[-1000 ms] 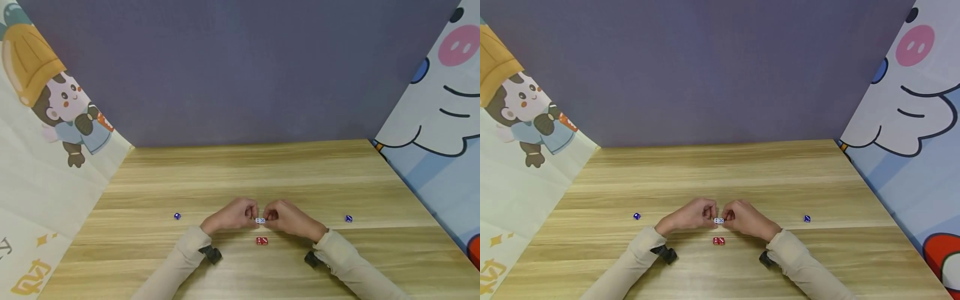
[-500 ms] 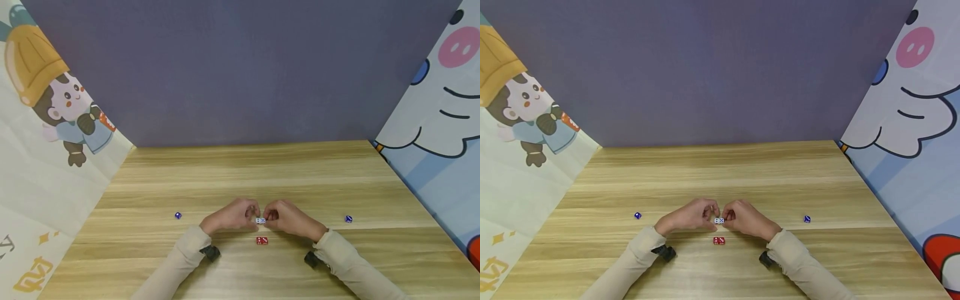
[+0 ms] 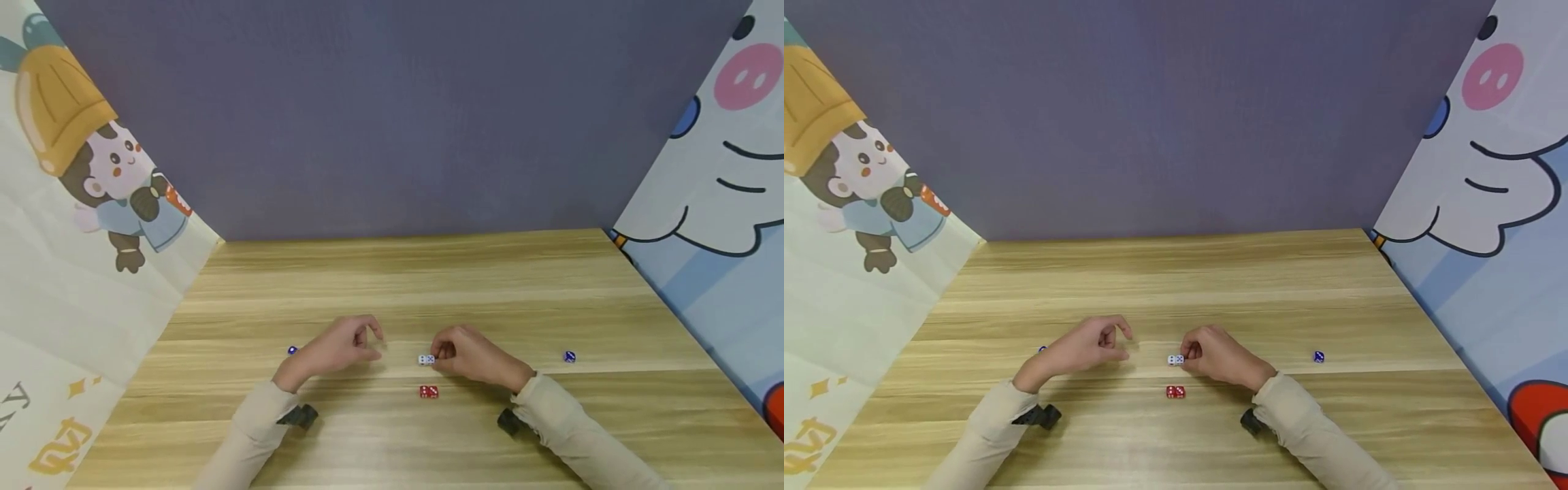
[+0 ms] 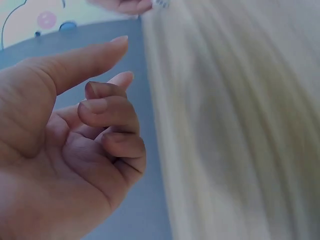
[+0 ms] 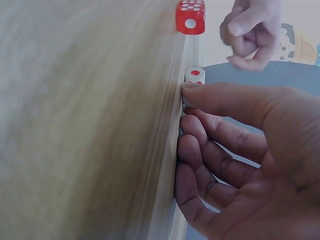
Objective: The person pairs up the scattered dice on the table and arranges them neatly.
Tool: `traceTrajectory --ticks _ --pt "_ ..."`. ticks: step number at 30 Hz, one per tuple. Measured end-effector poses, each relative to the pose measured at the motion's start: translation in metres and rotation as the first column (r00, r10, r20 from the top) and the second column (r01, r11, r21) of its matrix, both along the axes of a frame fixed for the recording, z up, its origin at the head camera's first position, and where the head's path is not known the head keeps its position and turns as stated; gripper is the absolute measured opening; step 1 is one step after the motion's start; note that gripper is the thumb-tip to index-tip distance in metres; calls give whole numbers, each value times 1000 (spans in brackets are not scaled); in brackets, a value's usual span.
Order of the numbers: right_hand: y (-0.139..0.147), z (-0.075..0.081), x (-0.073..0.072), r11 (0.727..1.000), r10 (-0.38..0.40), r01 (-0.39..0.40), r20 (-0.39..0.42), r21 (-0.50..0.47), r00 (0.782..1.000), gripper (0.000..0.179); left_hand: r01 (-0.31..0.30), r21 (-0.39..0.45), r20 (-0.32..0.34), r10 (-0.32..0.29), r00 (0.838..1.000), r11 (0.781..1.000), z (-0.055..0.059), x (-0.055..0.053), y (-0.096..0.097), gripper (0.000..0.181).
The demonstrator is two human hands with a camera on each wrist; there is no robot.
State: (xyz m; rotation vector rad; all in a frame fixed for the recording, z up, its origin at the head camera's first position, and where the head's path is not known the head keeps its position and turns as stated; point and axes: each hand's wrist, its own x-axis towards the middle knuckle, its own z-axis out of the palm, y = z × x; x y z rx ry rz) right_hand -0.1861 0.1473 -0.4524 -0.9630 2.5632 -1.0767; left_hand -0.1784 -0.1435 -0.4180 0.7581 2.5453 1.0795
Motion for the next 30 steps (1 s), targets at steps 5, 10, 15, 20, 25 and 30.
traceTrajectory --ticks 5,10,15,20,25,30 --pt "-1 -1 1 1000 2 -2 -2 -5 1000 9 -109 4 -47 109 993 994 9 8 -39 24" --pt "-2 -1 1 1000 8 -8 -11 -1 1000 8 -242 -15 -109 239 965 970 7 14 -81 20" --pt "-2 0 2 1000 7 -7 -15 8 1000 7 -346 -48 -138 337 931 937 7 17 -117 19" --pt "-1 1 2 1000 5 -5 -18 15 1000 7 -329 -78 -106 321 941 941 3 16 -134 20" --pt "0 1 1 1000 11 -11 -31 10 999 8 -287 -91 -76 281 957 954 -9 15 -139 16" --pt "-1 -1 0 1000 26 -27 -29 -7 999 7 -297 -68 -54 294 954 952 -14 16 -141 11"
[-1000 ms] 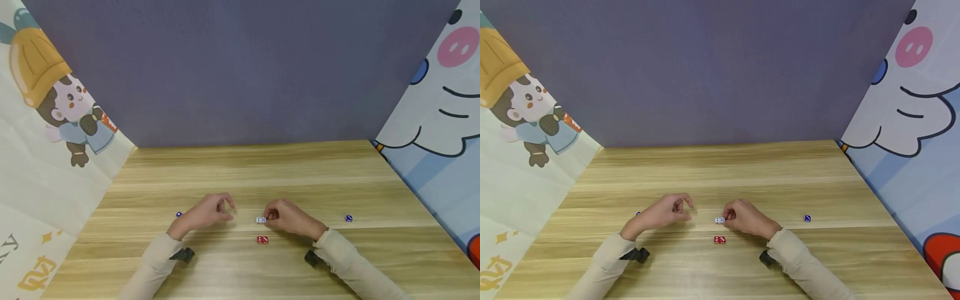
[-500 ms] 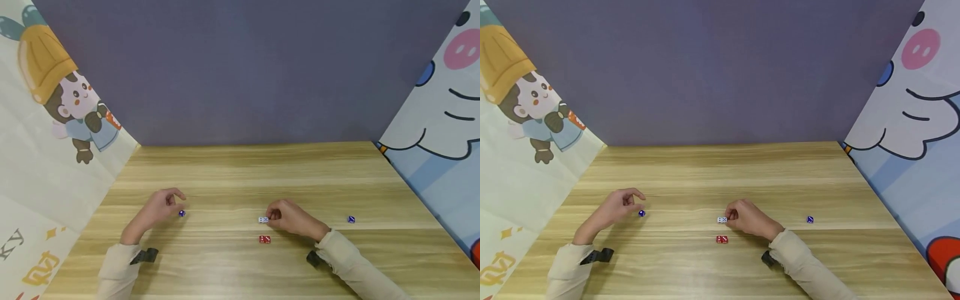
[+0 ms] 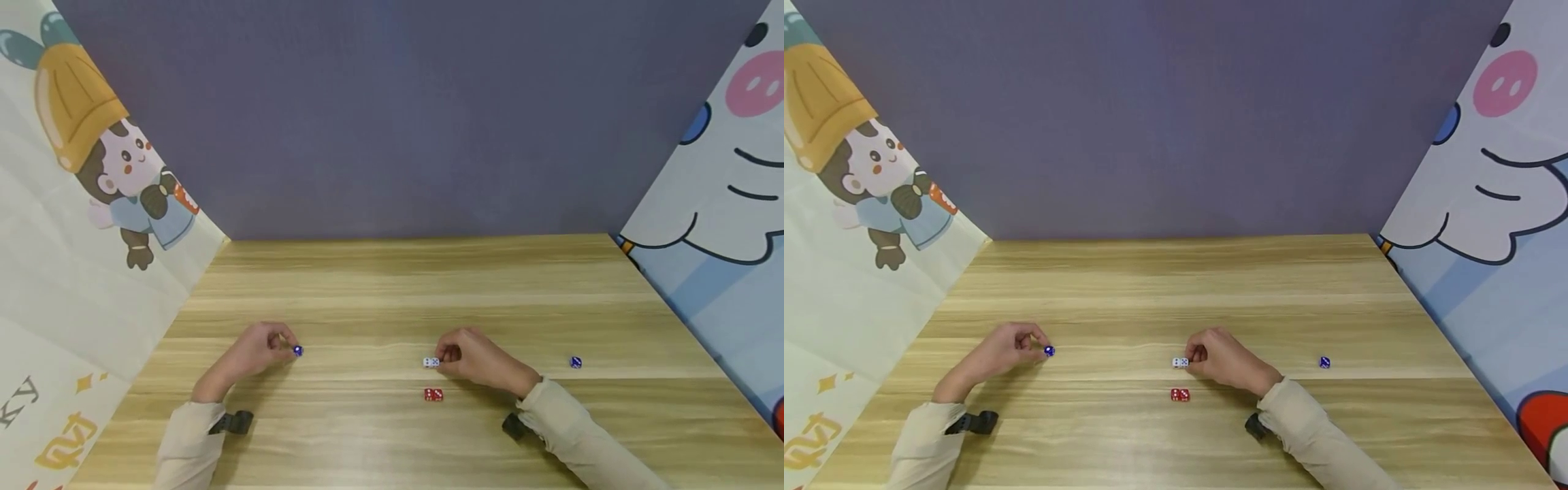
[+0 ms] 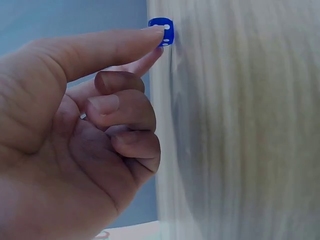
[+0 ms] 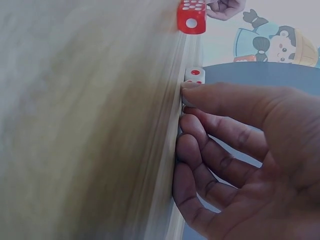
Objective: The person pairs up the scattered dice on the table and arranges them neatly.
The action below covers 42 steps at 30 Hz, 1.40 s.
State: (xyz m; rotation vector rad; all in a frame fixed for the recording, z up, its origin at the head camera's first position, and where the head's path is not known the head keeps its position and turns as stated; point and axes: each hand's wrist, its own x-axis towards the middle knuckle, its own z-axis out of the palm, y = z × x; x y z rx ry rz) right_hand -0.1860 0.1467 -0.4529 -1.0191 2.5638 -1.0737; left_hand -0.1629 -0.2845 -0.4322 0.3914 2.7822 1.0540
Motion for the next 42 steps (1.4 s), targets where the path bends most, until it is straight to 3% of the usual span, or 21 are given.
traceTrajectory --ticks 31,42 --pt "0 2 2 1000 1 -1 17 12 1000 7 26 51 -40 -24 999 998 -7 3 3 9" --pt "0 3 4 1000 -1 1 15 8 1000 6 16 22 -56 -14 998 1000 -5 5 6 10"
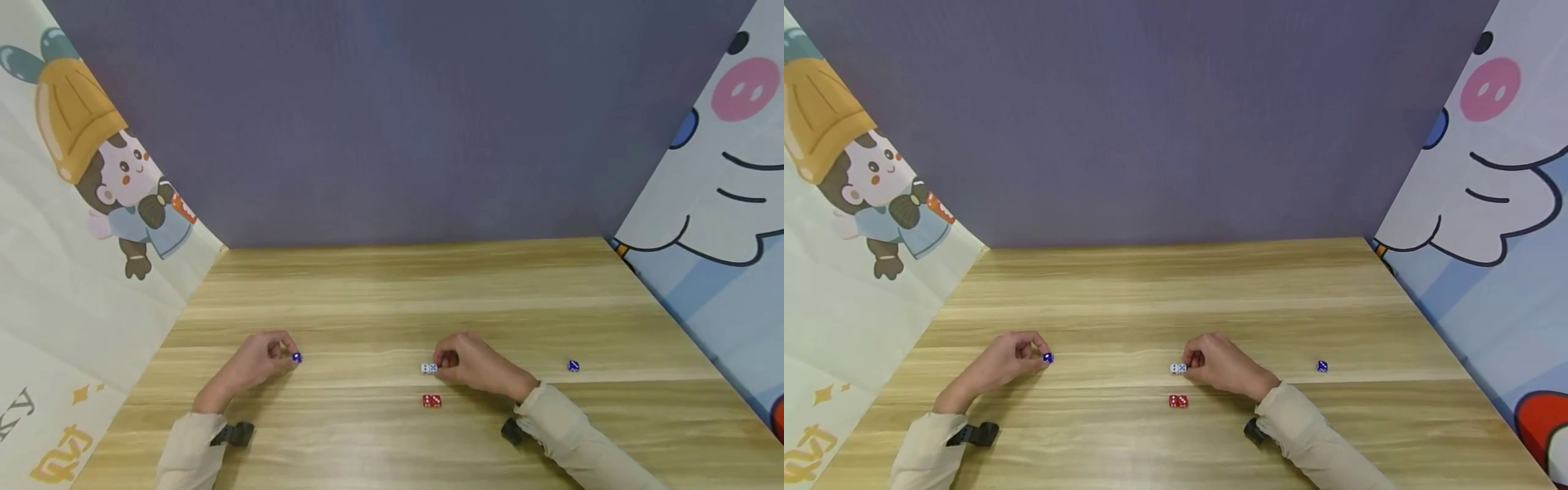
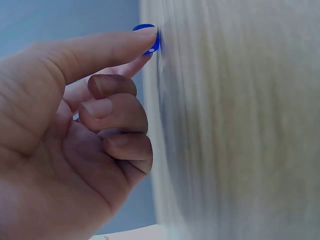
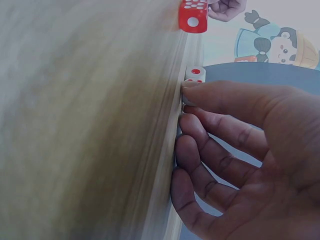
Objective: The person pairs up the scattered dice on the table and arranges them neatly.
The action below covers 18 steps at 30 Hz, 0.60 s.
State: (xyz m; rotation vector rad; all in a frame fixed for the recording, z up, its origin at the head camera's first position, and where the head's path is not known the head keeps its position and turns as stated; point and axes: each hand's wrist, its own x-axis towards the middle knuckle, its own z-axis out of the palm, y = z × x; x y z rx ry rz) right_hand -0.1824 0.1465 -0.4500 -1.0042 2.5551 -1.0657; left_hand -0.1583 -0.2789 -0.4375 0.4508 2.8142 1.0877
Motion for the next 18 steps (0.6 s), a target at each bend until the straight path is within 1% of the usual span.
traceTrajectory --ticks 6,10,13,18 --pt "2 -1 1 1000 -9 9 -6 1 1000 7 33 -45 -75 -36 997 998 2 0 13 12" --pt "4 -1 1 1000 -10 10 -7 -3 1000 8 62 -53 -81 -66 994 997 6 -1 25 12" --pt "3 -1 2 1000 -11 11 -3 -3 1000 8 82 -62 -89 -88 992 995 11 -1 34 12" --pt "0 0 1 1000 -15 15 -7 12 1000 7 126 -84 -135 -137 981 988 23 -6 54 16"
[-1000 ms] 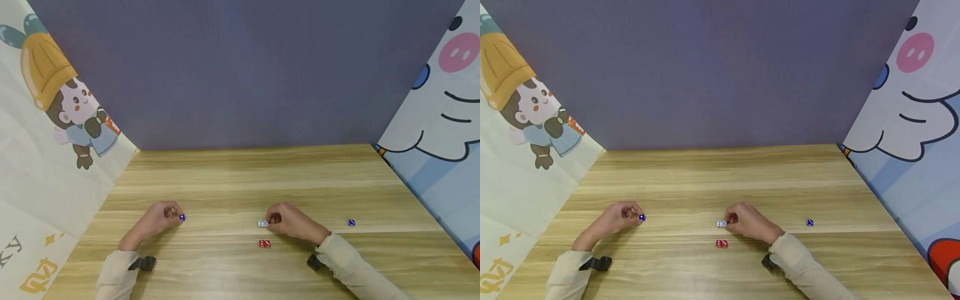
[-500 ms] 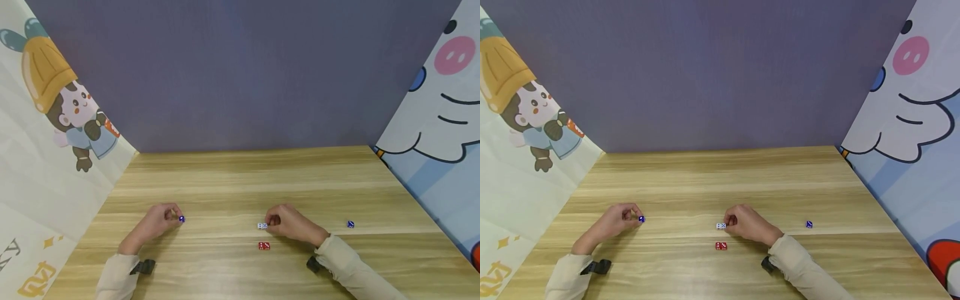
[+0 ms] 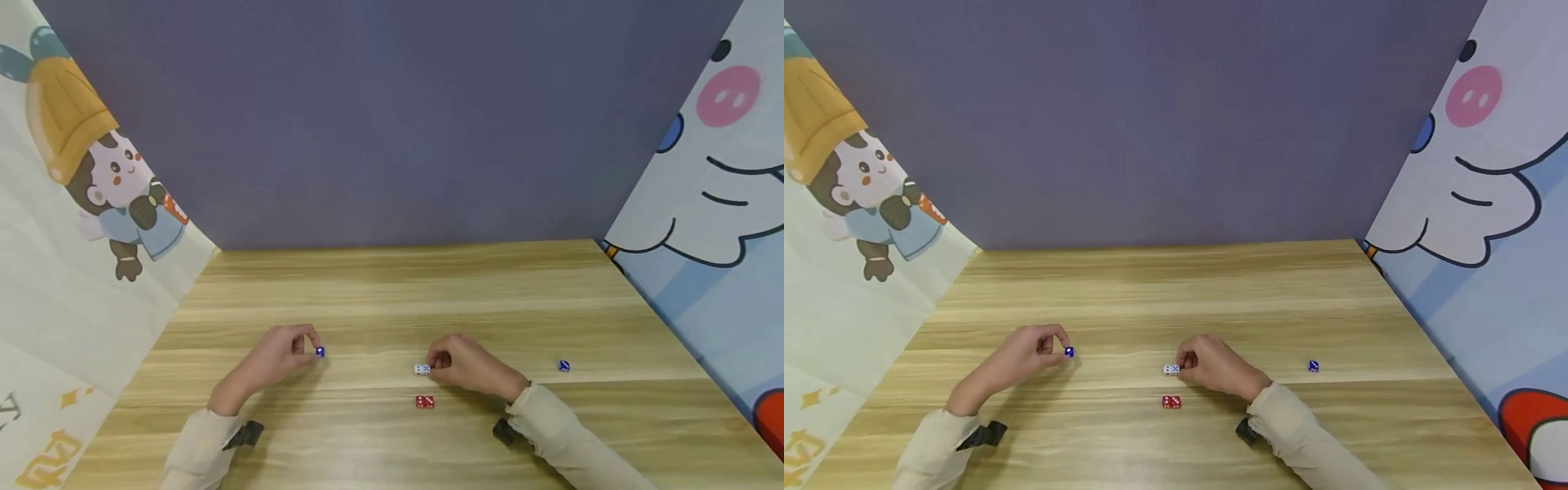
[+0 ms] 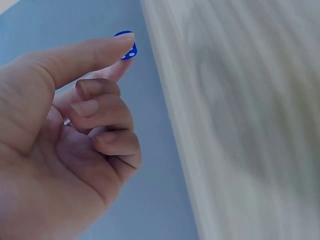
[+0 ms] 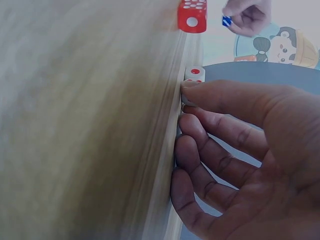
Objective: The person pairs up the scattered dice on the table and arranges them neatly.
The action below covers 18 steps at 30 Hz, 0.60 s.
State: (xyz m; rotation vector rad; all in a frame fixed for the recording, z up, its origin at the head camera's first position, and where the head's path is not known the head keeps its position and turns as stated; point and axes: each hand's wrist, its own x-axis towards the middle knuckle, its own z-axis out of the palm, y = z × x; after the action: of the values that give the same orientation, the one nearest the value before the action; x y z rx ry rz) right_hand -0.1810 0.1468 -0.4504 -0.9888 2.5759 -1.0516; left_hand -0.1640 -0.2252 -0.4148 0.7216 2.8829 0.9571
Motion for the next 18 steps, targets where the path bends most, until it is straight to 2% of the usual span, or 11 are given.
traceTrajectory --ticks 5,8,11,18 --pt "0 0 0 1000 -3 3 5 5 1000 6 44 -6 -3 -44 999 999 12 -12 31 14" --pt "0 0 0 1000 -2 2 9 7 1000 6 71 10 1 -71 997 997 15 -20 52 12" --pt "1 0 -1 1000 1 -1 11 5 1000 6 98 34 1 -98 995 995 12 -30 75 12" --pt "0 0 -2 1000 8 -8 19 -6 1000 6 173 55 3 -174 985 983 -3 -48 121 15"
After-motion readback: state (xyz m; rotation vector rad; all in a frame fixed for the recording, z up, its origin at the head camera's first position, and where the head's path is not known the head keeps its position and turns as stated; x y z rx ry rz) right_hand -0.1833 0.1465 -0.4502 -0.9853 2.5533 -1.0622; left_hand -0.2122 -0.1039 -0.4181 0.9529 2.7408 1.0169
